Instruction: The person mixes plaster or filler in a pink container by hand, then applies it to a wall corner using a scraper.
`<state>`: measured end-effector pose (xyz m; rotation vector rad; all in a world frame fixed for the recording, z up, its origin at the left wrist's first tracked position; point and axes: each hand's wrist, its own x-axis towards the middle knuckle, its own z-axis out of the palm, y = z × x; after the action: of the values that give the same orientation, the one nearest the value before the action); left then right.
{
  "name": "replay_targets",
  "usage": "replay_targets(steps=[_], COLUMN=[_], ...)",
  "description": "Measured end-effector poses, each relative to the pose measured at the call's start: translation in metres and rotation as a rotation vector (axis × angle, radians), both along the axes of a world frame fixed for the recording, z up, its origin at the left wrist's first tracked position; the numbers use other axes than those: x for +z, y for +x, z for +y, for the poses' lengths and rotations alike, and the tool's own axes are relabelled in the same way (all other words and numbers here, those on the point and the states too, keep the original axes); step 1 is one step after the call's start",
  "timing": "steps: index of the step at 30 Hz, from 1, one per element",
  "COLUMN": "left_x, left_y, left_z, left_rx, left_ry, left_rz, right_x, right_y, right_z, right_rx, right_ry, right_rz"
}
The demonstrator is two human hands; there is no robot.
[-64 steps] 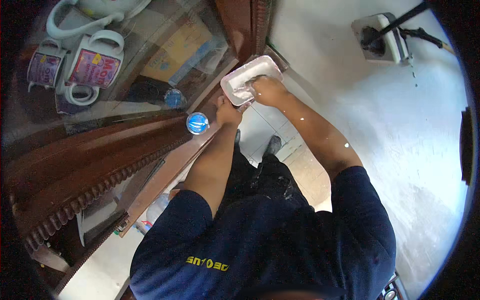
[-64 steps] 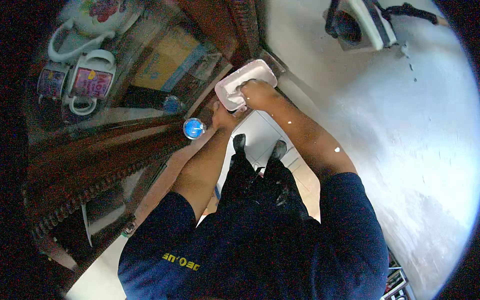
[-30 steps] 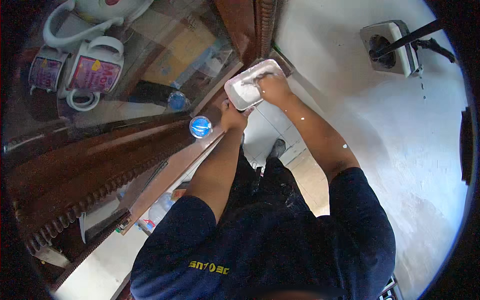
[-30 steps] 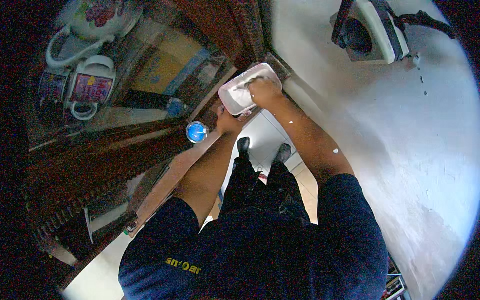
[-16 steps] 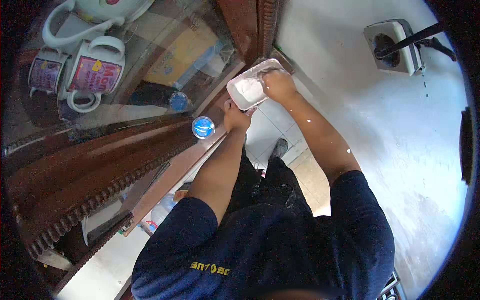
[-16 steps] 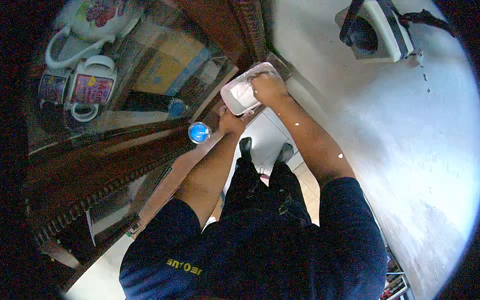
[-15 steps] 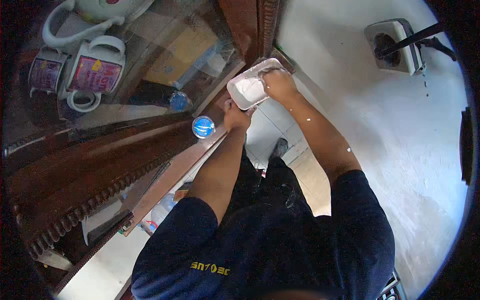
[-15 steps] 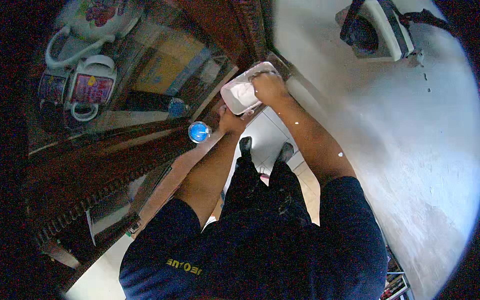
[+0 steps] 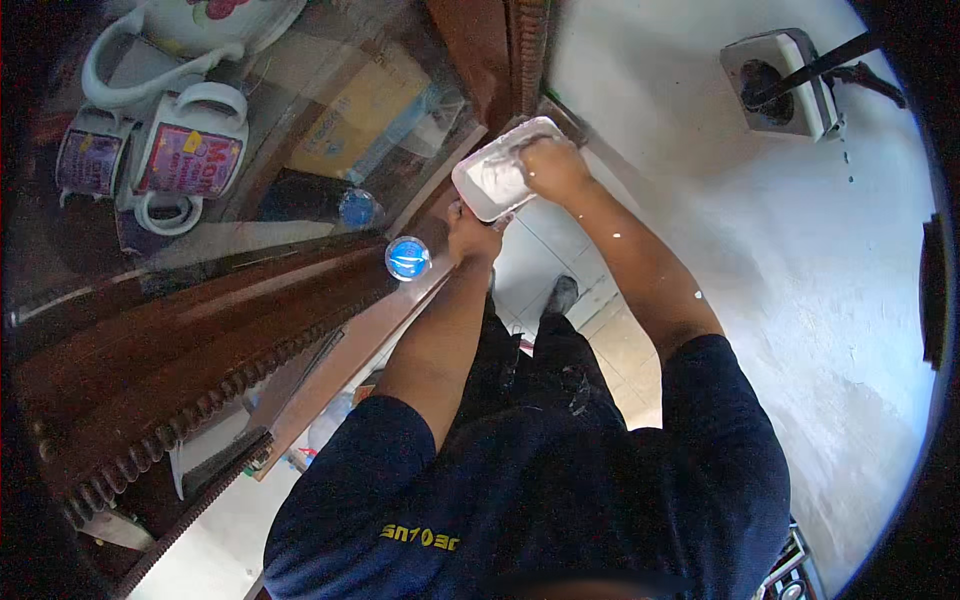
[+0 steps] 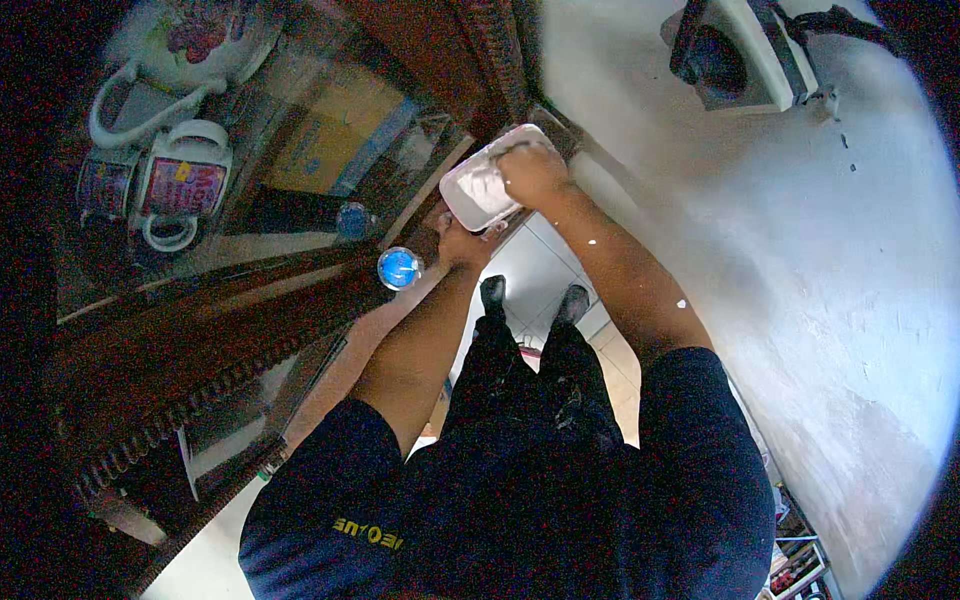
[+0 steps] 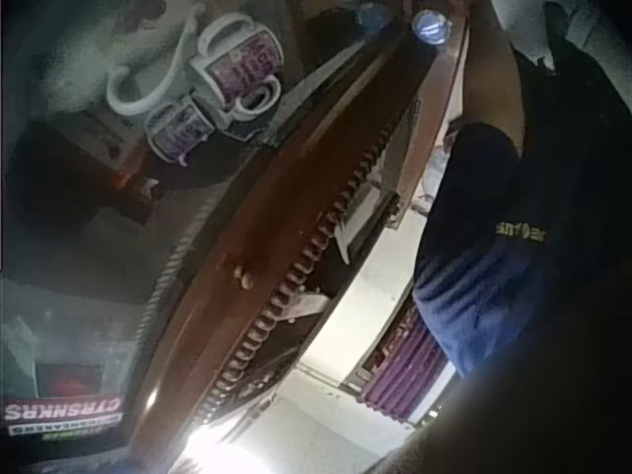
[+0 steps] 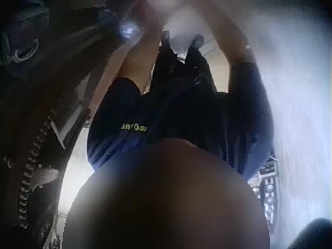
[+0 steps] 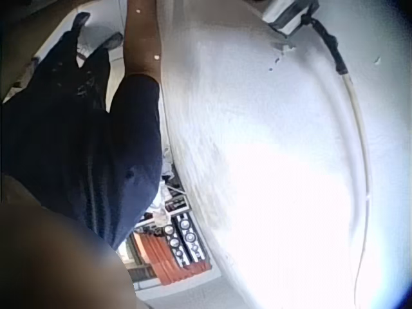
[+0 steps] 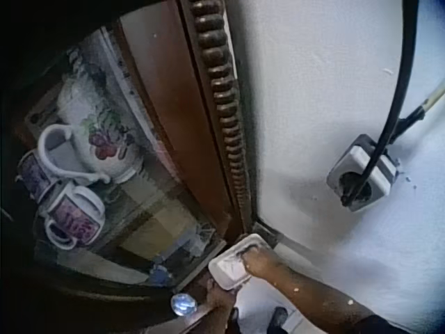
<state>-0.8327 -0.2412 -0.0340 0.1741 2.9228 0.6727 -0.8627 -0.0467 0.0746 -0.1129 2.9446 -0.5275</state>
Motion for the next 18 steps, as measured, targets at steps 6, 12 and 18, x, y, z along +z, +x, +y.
replay_targets(steps=[6,12,18], left_x=[0.019,-0.014,-0.022], left_y=[0.003,-0.001,0.002], left_z=[0.008,0.003,0.003], left_rx=[0.072,-0.017,0.015], left_ry=[0.005,-0.03,0.153], left_rz=[-0.077,0.027,-0.008], right_x=[-0.013,0.004,-0.007], right_y=[0.0,0.014,0.012], right_z=[0.008,-0.004,-0.006], right_rx=[-0.017,0.097,0.121], right_ry=[0.065,-0.089,-0.044], right_rz=[0.001,0.049,-0.055])
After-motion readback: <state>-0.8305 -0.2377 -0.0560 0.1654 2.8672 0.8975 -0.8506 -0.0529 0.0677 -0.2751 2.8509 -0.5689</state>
